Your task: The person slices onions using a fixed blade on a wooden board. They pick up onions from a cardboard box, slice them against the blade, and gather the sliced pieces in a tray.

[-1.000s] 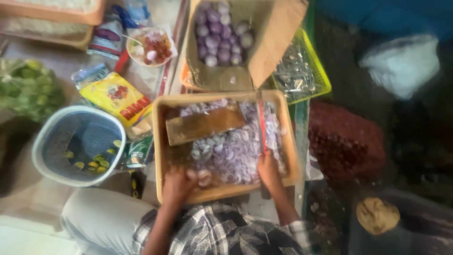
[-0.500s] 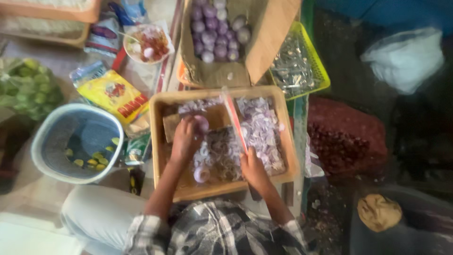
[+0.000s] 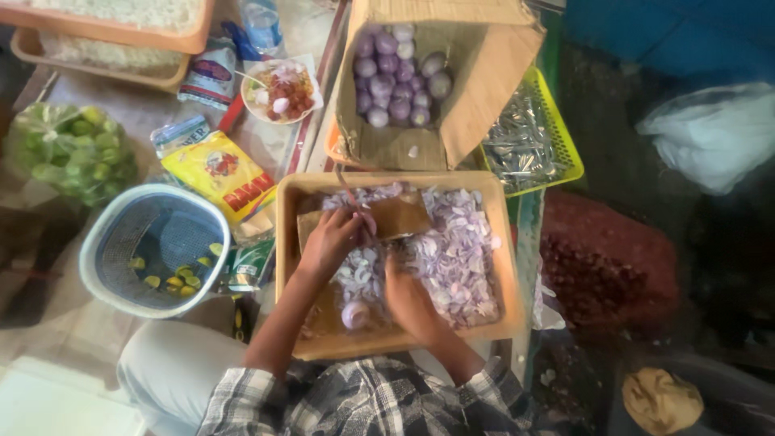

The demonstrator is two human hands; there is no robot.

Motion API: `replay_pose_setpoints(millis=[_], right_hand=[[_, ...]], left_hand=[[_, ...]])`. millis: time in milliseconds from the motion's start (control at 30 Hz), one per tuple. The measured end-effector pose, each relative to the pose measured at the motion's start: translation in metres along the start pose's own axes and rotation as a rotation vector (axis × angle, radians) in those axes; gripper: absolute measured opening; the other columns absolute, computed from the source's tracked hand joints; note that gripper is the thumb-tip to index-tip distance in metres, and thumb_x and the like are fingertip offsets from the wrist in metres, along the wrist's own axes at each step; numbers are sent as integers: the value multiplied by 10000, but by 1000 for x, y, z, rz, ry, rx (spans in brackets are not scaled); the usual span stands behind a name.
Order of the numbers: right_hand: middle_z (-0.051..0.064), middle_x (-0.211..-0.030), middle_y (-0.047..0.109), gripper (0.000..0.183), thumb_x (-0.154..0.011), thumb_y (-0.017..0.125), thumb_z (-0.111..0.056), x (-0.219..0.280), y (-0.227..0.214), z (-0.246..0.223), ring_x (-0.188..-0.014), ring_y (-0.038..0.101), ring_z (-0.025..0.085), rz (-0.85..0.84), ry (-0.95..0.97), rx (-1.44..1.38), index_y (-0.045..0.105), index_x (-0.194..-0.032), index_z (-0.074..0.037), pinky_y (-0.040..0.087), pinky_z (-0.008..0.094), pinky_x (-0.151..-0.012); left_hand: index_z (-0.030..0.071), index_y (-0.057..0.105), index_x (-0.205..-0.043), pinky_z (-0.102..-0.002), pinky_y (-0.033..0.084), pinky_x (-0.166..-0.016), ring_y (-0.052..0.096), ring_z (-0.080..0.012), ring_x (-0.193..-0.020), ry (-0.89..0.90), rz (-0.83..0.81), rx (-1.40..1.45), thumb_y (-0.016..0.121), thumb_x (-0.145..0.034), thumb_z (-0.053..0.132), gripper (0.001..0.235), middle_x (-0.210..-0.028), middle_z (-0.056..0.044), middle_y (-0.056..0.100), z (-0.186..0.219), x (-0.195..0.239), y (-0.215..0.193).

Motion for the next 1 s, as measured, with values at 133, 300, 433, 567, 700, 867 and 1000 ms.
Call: replay_pose_setpoints(millis=[133, 300, 433, 567, 700, 867, 1000], right_hand=[[301, -793, 670, 581, -967, 484, -18, -22, 11, -6, -624, 676, 428, -87, 67, 16, 325, -1499, 156, 546, 522, -530], [319, -1055, 677, 651, -894, 496, -2, -51, 19, -31, -844, 689, 441, 301, -100, 63, 320, -1516, 72, 579, 518, -717], [380, -1012, 637, 665, -900, 557, -74, -58, 26, -22, -827, 664, 496, 58, 183, 33, 332, -1512, 61, 553, 550, -681], [338, -886, 628, 399, -962, 533, -38, -35, 2, -13, -735, 633, 488, 255, -17, -153, 473, -1344, 63, 498, 554, -618], [248, -728, 623, 175, -1029, 623, -139, 4, -65, -41, -677, 630, 436, 304, 49, -359, 532, -1081, 0, 460, 518, -551], [170, -599, 568, 197, -1007, 639, -158, 18, -114, -82, -484, 590, 290, 169, 166, -597, 557, -946, 11, 427, 399, -476], [134, -610, 595, 163, -1002, 624, -142, 32, -126, -97, -495, 620, 234, 232, 107, -680, 599, -985, 18, 454, 371, -471]], left_hand=[[66, 680, -1199, -426, 568, -856, 635, -365, -1053, -1, 2, 14, 735, -788, 82, 414, -1198, -126, 675, -4, -3, -4], [100, 689, -1039, -439, 556, -887, 634, -370, -1115, -88, -132, 12, 805, -780, 172, 293, -1154, -104, 668, -8, 2, -2], [29, 627, -1118, -452, 544, -879, 606, -421, -1119, -56, -67, -16, 804, -770, 181, 419, -1237, -207, 614, -13, 16, 24], [7, 522, -1241, -408, 549, -922, 617, -335, -1089, -277, 211, 351, 752, -828, 155, 496, -1221, -182, 604, -18, 36, 49], [84, 583, -1177, -316, 569, -896, 663, -184, -1055, -665, 339, 1604, 493, -983, 366, 354, -1168, -102, 675, 6, 60, 46], [69, 596, -1066, -331, 540, -791, 644, -191, -876, -836, 377, 1669, 399, -1087, 391, 378, -962, -92, 647, 48, 64, 36], [81, 611, -1041, -321, 523, -732, 619, -169, -823, -867, 435, 1640, 407, -1096, 359, 349, -923, -70, 623, 75, 66, 32]])
Point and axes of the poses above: each hand's wrist, its own x-axis away from the middle knuckle, its own y-axis out of the palm, z = x × y, the point moved 2 cm from there along -x, towards the middle knuckle
